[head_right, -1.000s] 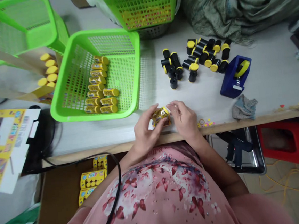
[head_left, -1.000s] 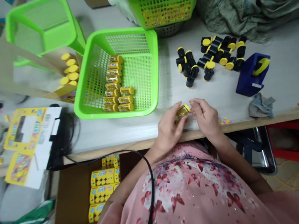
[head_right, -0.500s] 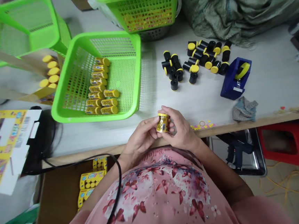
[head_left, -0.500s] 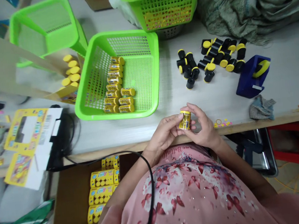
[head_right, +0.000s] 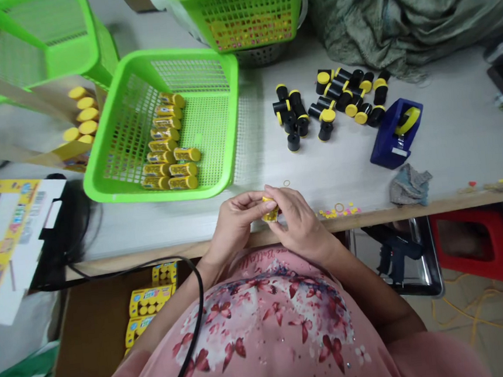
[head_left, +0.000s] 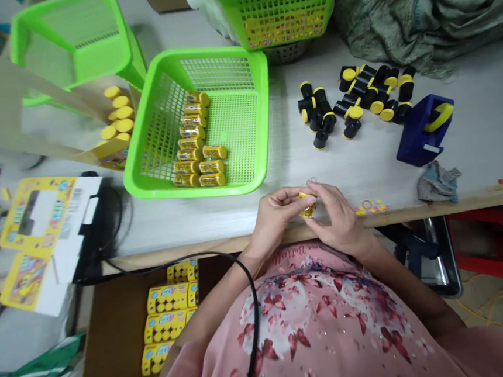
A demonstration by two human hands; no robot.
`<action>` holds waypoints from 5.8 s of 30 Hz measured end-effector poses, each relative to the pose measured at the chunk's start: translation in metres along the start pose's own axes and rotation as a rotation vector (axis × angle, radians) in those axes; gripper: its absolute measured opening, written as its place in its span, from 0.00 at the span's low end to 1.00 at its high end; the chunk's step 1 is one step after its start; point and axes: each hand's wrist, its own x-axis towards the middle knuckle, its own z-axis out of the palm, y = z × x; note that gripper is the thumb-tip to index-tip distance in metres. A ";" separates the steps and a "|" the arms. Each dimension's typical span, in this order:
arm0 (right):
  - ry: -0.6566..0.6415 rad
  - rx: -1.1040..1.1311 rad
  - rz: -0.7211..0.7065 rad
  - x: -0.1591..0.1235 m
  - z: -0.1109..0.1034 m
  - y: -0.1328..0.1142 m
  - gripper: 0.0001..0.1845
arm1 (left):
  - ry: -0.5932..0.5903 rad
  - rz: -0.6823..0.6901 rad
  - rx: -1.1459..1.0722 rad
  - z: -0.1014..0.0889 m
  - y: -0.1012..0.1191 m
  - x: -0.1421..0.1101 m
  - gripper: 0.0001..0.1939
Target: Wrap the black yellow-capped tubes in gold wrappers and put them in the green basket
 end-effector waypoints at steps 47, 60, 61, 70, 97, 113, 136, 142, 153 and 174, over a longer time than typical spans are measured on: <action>0.128 -0.957 1.013 -0.064 -0.153 0.093 0.14 | 0.016 0.001 -0.037 -0.032 -0.008 -0.016 0.17; -0.249 -0.478 -0.117 0.007 0.007 0.025 0.16 | 0.262 0.192 0.201 -0.032 -0.020 -0.013 0.14; -0.247 -0.472 -0.115 0.007 0.012 0.025 0.16 | 0.254 0.221 0.266 -0.034 -0.022 -0.013 0.13; -0.097 -0.085 0.046 0.005 0.009 0.009 0.17 | 0.123 0.359 0.594 -0.027 -0.008 -0.020 0.09; -0.435 0.724 0.433 0.062 -0.043 0.054 0.27 | -0.007 -0.116 0.084 -0.035 -0.003 -0.010 0.11; -0.585 0.555 0.242 0.061 -0.042 0.033 0.14 | 0.010 -0.141 -0.030 -0.021 -0.005 -0.006 0.15; -0.525 0.414 0.060 0.032 -0.025 0.012 0.28 | -0.072 -0.163 -0.140 -0.016 0.007 0.000 0.16; -0.335 0.540 0.205 0.029 -0.024 0.020 0.15 | -0.294 -0.265 -0.171 -0.023 0.010 -0.004 0.18; -0.065 -0.125 0.274 0.024 -0.002 0.017 0.14 | 0.179 0.313 0.467 -0.009 -0.018 -0.004 0.18; 0.012 0.111 -0.003 0.007 -0.004 -0.004 0.37 | -0.110 -0.225 -0.261 -0.004 0.007 -0.011 0.14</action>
